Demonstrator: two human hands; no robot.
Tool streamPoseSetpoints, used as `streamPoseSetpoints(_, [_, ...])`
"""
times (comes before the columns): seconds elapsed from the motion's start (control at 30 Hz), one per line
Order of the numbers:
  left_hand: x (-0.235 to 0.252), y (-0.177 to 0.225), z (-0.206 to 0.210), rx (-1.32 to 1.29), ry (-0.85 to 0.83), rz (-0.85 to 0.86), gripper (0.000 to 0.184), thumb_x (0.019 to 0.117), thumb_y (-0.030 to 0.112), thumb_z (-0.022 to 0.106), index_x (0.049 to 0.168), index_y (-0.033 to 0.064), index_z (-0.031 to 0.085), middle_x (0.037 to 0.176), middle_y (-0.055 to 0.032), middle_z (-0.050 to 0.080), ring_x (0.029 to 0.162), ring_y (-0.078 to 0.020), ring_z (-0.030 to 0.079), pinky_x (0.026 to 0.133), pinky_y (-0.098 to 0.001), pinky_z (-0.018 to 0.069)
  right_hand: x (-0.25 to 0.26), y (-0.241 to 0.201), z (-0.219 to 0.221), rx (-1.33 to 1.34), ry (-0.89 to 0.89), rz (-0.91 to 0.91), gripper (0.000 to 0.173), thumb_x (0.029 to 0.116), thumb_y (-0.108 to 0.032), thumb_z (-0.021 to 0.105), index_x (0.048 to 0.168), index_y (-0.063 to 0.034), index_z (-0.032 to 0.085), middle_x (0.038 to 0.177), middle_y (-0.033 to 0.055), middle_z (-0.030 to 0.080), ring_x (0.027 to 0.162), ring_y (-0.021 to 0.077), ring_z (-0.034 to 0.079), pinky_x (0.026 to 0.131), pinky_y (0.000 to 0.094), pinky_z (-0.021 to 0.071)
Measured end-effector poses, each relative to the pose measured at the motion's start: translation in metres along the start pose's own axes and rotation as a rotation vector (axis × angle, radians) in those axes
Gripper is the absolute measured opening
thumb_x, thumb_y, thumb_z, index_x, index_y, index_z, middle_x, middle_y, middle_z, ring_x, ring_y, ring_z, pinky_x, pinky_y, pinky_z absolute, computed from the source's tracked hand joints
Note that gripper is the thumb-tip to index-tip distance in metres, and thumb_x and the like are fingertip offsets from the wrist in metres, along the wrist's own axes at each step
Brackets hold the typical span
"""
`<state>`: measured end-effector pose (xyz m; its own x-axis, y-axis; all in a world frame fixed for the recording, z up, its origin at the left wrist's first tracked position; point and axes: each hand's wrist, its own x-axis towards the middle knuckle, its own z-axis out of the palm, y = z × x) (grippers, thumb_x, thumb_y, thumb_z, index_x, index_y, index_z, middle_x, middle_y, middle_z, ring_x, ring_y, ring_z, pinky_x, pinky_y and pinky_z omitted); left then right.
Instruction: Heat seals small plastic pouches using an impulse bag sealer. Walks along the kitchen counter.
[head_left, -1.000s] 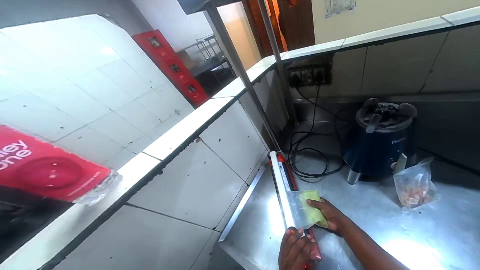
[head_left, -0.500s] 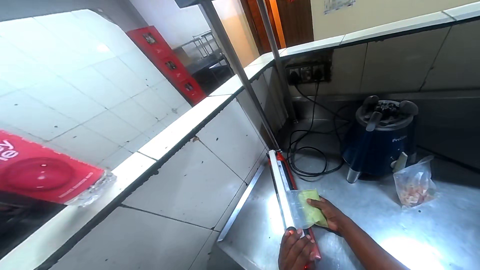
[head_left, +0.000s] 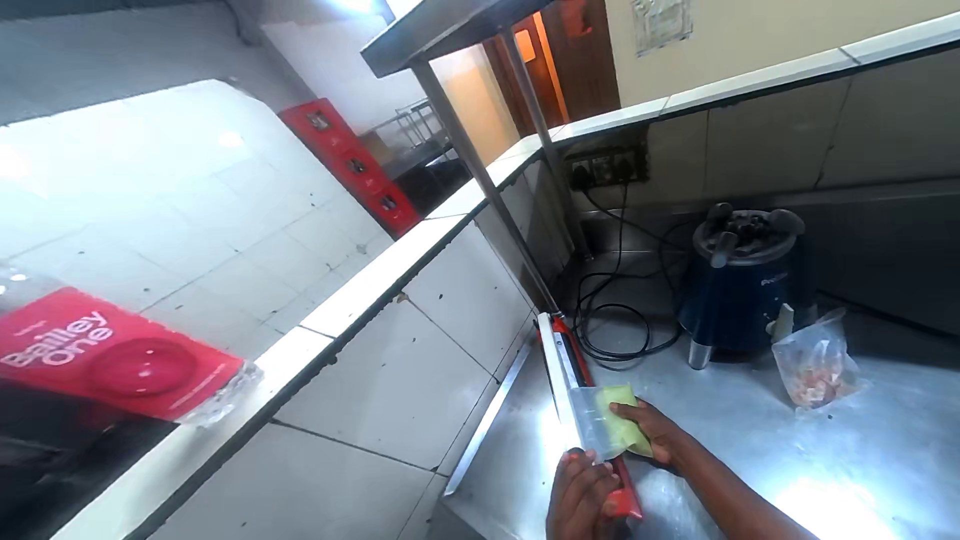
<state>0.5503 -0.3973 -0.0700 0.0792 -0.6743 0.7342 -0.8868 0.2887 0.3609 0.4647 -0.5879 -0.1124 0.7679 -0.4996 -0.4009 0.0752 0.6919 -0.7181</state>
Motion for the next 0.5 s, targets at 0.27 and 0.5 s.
streamPoseSetpoints(0.27, [0.068, 0.002, -0.044, -0.090, 0.026, 0.000, 0.050, 0.1112, 0.045, 0.029, 0.106, 0.0161, 0.070, 0.113, 0.0047, 0.072, 0.129, -0.0095, 0.058, 0.124, -0.0409, 0.0291, -0.001, -0.004, -0.003, 0.025, -0.006, 0.001, 0.042, 0.1027, -0.020, 0.061, 0.140, -0.0058, 0.047, 0.108, 0.0129, 0.070, 0.093, 0.0213, 0.072, 0.082, 0.0383, 0.0615])
streamPoseSetpoints(0.5, [0.016, 0.000, -0.017, -0.051, -0.071, -0.001, 0.050, 0.1114, 0.044, 0.029, 0.105, 0.0132, 0.068, 0.117, 0.0021, 0.069, 0.135, -0.0096, 0.051, 0.125, -0.0359, 0.0241, -0.001, -0.007, -0.008, 0.012, -0.003, 0.005, 0.041, 0.1023, -0.018, 0.062, 0.138, -0.0059, 0.047, 0.106, 0.0115, 0.071, 0.091, 0.0199, 0.072, 0.080, 0.0367, 0.0617])
